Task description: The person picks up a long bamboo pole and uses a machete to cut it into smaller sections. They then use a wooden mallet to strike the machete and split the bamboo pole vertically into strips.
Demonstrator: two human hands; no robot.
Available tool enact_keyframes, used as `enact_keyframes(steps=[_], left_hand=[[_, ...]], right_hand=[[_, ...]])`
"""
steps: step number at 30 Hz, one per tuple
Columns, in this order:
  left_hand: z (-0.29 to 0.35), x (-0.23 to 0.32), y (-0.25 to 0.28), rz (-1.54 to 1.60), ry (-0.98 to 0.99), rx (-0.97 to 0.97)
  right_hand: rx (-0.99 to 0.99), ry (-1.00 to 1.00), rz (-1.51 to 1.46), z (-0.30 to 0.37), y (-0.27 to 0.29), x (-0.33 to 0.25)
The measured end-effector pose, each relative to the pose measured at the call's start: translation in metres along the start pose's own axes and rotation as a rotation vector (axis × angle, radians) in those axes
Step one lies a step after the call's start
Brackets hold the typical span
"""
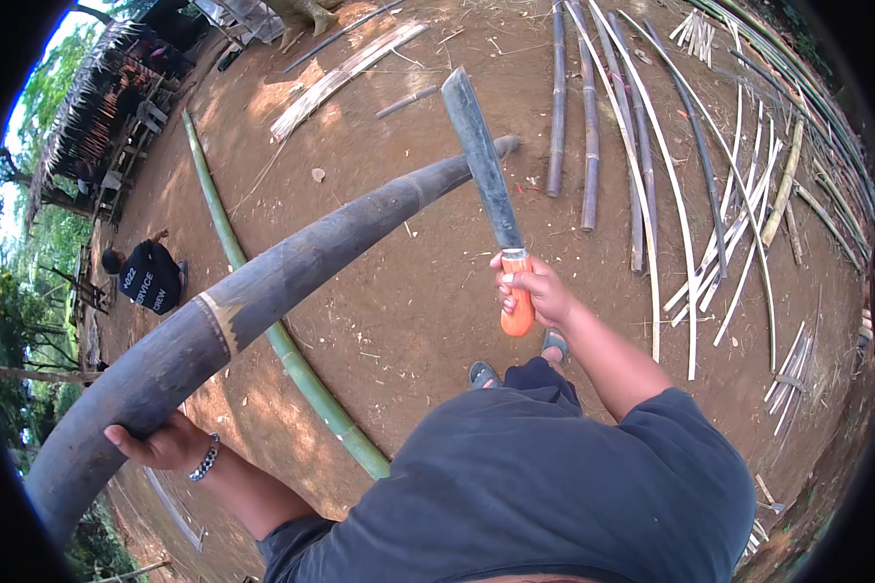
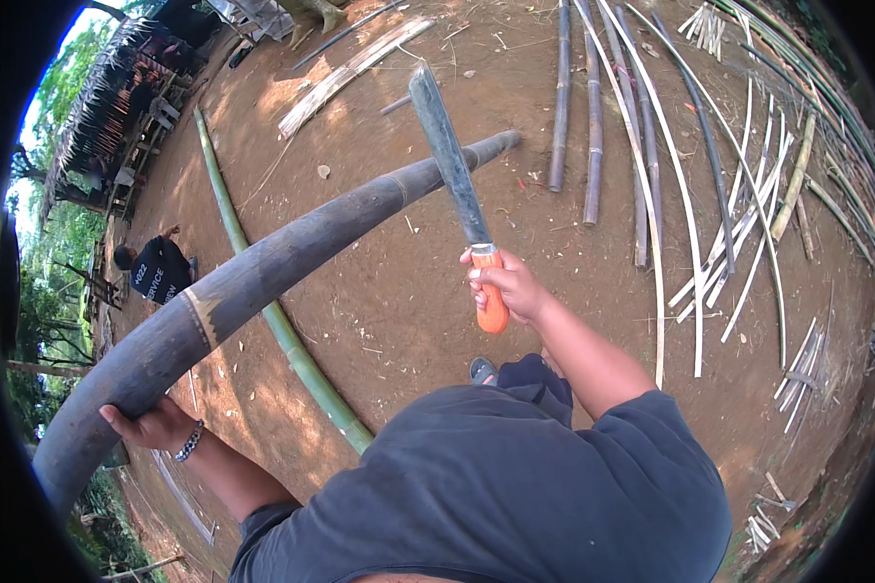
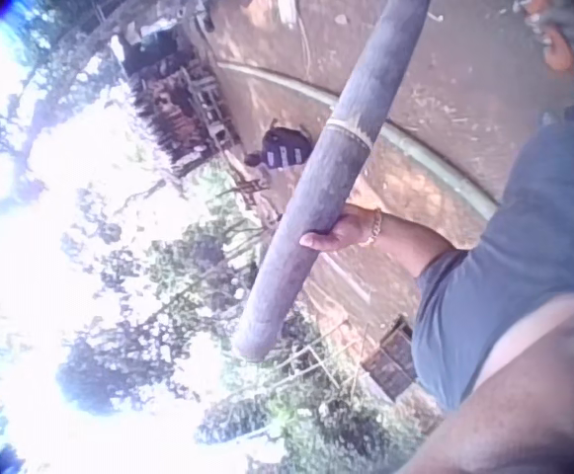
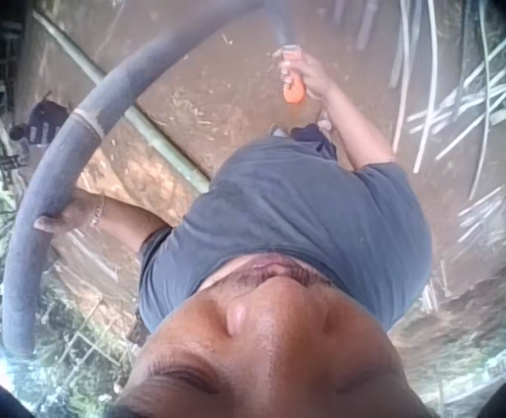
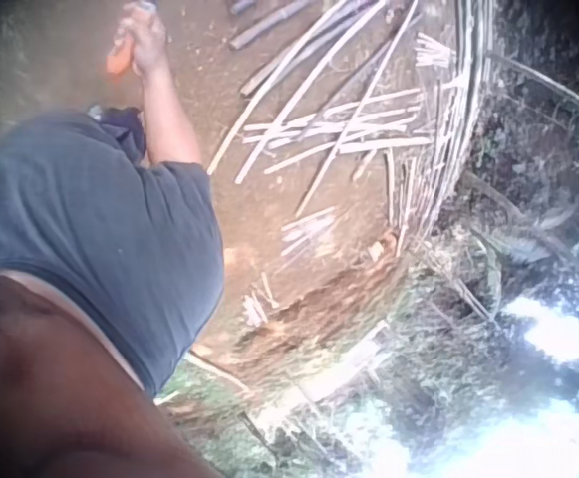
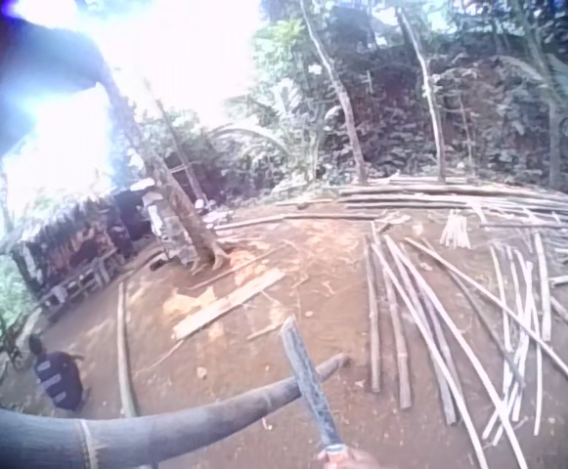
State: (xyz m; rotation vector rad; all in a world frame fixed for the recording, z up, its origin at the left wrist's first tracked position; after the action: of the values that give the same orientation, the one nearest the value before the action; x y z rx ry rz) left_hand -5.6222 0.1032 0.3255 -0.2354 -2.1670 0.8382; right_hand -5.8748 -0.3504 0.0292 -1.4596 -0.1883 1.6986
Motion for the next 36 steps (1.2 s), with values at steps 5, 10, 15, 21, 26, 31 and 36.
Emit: enact_keyframes(steps=[5, 10, 15, 21, 26, 31, 36], left_hand=[[-0.031, 0.053, 0.002, 0.011, -0.058, 0.059], [0.007, 0.052, -0.007, 0.181, -0.066, -0.295], [0.017, 0.059, 0.025, 0.209, -0.026, -0.293], [0.032, 0.071, 0.023, 0.094, -0.071, -0.306], [0.035, 0.073, 0.035, 0.092, -0.045, -0.278], [0.042, 0.076, 0.03, 0.126, 0.022, -0.281], [0.056, 0.077, 0.036, 0.127, -0.107, 0.133]], right_hand=[[0.217, 0.024, 0.371, -0.009, 0.017, 0.01], [0.494, 0.078, 0.99, -0.042, 0.029, 0.058], [0.331, 0.305, 1.268, -0.037, -0.05, 0.059], [0.404, 0.17, 1.349, -0.09, -0.005, 0.065], [0.17, 0.398, 1.512, -0.077, -0.03, 0.046], [0.284, 0.35, 1.434, -0.093, -0.02, 0.047], [0.34, 0.314, 1.437, -0.106, -0.012, 0.038]])
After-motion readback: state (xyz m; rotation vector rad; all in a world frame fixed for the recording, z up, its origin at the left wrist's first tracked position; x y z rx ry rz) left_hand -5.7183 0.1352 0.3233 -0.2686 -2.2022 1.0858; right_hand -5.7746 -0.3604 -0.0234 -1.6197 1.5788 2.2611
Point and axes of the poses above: each hand's wrist, its own z-axis away from the middle knuckle, its own y-axis out of the back of the hand, x = y × z, the point moved 5 cm from there along -z, towards the middle knuckle, and after that the axes turned 13 degrees about x, right-handed, at the moved point
